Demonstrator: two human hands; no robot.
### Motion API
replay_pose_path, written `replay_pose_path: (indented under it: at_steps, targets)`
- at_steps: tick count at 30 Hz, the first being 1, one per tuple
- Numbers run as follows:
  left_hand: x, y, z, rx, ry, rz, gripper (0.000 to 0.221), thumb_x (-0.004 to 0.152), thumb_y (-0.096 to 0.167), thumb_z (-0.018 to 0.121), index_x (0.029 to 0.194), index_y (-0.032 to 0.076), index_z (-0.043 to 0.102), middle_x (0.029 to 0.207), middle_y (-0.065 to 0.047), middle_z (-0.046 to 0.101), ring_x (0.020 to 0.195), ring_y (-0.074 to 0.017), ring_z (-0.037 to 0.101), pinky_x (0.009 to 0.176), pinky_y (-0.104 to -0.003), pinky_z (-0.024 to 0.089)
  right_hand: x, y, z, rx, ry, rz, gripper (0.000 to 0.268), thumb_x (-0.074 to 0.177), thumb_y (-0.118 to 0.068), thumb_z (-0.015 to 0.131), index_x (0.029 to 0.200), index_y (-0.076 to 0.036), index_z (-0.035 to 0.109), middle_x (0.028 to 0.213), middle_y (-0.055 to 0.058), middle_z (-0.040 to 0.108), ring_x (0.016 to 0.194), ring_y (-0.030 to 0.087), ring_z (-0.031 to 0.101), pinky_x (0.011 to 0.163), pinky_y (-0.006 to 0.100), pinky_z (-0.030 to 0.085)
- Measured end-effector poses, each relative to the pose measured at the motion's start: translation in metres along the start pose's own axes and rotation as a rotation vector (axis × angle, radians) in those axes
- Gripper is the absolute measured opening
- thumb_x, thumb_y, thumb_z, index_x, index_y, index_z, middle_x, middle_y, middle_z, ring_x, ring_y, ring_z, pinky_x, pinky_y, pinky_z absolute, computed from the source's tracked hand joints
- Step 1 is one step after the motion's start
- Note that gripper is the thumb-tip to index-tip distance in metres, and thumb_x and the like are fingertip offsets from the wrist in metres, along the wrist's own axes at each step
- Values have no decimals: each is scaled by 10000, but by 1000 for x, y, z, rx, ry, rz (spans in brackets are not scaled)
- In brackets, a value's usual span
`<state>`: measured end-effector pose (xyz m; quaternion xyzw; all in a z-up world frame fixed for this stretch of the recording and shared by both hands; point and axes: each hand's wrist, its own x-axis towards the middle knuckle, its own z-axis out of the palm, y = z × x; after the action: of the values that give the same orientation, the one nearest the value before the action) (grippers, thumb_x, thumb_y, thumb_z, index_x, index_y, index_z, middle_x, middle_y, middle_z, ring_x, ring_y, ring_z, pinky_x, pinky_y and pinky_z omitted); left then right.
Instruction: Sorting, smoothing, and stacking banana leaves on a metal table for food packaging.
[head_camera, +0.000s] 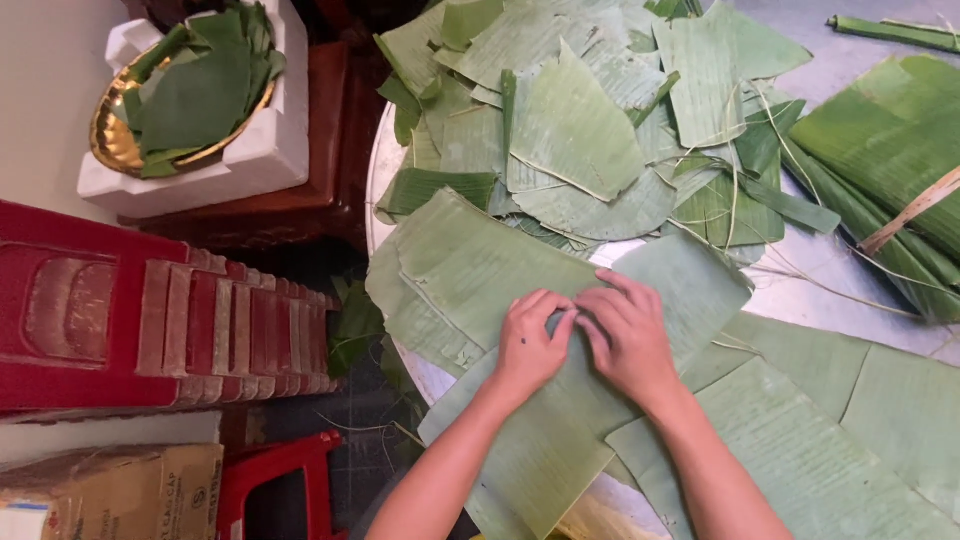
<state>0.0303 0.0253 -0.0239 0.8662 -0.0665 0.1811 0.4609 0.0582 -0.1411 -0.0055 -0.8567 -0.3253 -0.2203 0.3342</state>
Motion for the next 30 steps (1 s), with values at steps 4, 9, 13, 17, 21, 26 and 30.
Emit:
replay_pose_path:
  at_steps: [4,9,13,17,21,26,30]
  targets:
    - [-6,-9,13,-149,-6,-70,45,878,141,757,866,165,721,786,-24,691,806,-302,707,754,-401,531,-7,15,-1,-31,-11,-4,41,899,-229,758,880,-236,722,913,-66,710,1172,256,655,996,445,415]
    - [-3,-13,21,-242,-18,-127,75,845,75,768,835,138,728,747,-64,696,766,-308,708,744,-379,541,-8,19,-1,14,-38,18,77,918,-212,710,851,-234,681,877,-82,694,1102,215,664,978,425,403]
    - [0,-13,22,-194,-64,-163,63,849,84,759,862,141,735,751,-83,706,772,-343,712,729,-404,551,-12,25,5,60,-44,30,62,915,-202,670,858,-206,645,875,-58,681,1072,225,670,952,433,402]
    - [1,3,1,-92,-145,-191,188,811,103,780,992,141,743,786,-121,729,817,-392,718,745,-459,563,-14,30,2,44,-66,61,47,949,-219,661,906,-205,646,910,-52,686,1085,220,672,954,428,402]
    - [-9,0,-4,153,-234,-238,107,936,236,651,934,137,691,797,-153,725,801,-435,715,709,-538,557,-10,26,-5,6,-126,77,29,915,-217,694,944,-214,697,923,-53,689,1124,222,650,980,448,389]
    - [-14,3,-22,362,-169,-276,213,1023,261,519,962,118,665,794,-188,712,772,-452,718,717,-563,568,-10,28,0,-165,-104,133,320,915,-245,718,1225,-175,676,1191,72,636,1238,309,583,1036,499,397]
    - [-30,-2,-44,431,-127,-396,252,1050,307,480,979,140,655,793,-211,708,800,-469,720,736,-592,558,-4,18,-3,-302,-280,275,592,953,-374,617,1511,-209,506,1544,167,461,1480,355,385,1197,552,273]
